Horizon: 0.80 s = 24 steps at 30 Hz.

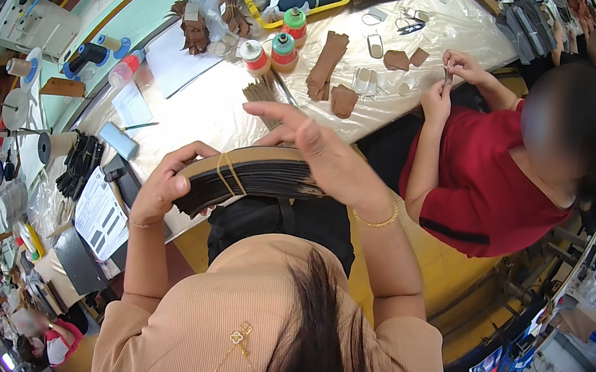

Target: The person sorts and stacks brown leather pieces on a worktable, then walks to another station to inspect a bundle of dark leather strips. She returns to the first table and adjusts a blue industrial machine, preparing it for use.

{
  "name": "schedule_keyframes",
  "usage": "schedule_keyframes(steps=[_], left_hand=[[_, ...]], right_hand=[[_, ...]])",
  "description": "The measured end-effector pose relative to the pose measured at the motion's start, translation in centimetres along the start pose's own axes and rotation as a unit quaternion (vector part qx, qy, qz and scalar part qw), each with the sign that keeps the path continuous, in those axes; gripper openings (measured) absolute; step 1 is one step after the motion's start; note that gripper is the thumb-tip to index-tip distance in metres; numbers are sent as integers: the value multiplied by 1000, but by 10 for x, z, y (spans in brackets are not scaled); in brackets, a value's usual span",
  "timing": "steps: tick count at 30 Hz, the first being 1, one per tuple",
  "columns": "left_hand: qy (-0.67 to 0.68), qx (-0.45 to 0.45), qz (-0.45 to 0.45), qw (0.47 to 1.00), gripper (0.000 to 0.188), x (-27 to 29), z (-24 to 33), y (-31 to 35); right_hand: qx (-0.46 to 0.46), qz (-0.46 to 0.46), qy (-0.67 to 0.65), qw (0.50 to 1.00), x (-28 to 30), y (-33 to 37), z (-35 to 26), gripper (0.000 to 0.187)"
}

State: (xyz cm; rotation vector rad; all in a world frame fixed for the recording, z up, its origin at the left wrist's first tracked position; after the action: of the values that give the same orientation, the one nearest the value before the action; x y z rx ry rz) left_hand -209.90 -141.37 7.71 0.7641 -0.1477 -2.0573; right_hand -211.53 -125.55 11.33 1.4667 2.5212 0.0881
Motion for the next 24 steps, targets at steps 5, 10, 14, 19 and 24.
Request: schedule_keyframes(steps=[5,10,14,19,24], left_hand=[[18,55,-23,998,60,17,-15,12],[50,32,-19,998,54,22,-29,16],[89,12,-2,996,49,24,-36,18],[-17,-48,57,997,53,34,-29,17],[-63,-34,101,992,48,37,-32,18]], right_hand=[[-31,-40,-23,998,11,8,1,89],[6,45,-3,999,24,12,7,61],[75,166,-162,970,42,8,12,53],[96,179,-245,948,35,7,23,52],[29,141,-189,971,18,7,36,47]])
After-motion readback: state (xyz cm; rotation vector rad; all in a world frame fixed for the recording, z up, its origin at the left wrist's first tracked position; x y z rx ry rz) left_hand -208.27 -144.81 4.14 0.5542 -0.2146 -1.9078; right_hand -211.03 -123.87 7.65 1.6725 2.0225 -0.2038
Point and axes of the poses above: each hand's wrist, its own y-axis away from the middle knuckle, its own x-axis out of the back of the hand, z = x × y, the point moved 10 cm from there along -y, towards the middle knuckle, and after that the axes turned 6 degrees about y, right-handed, at the moved point
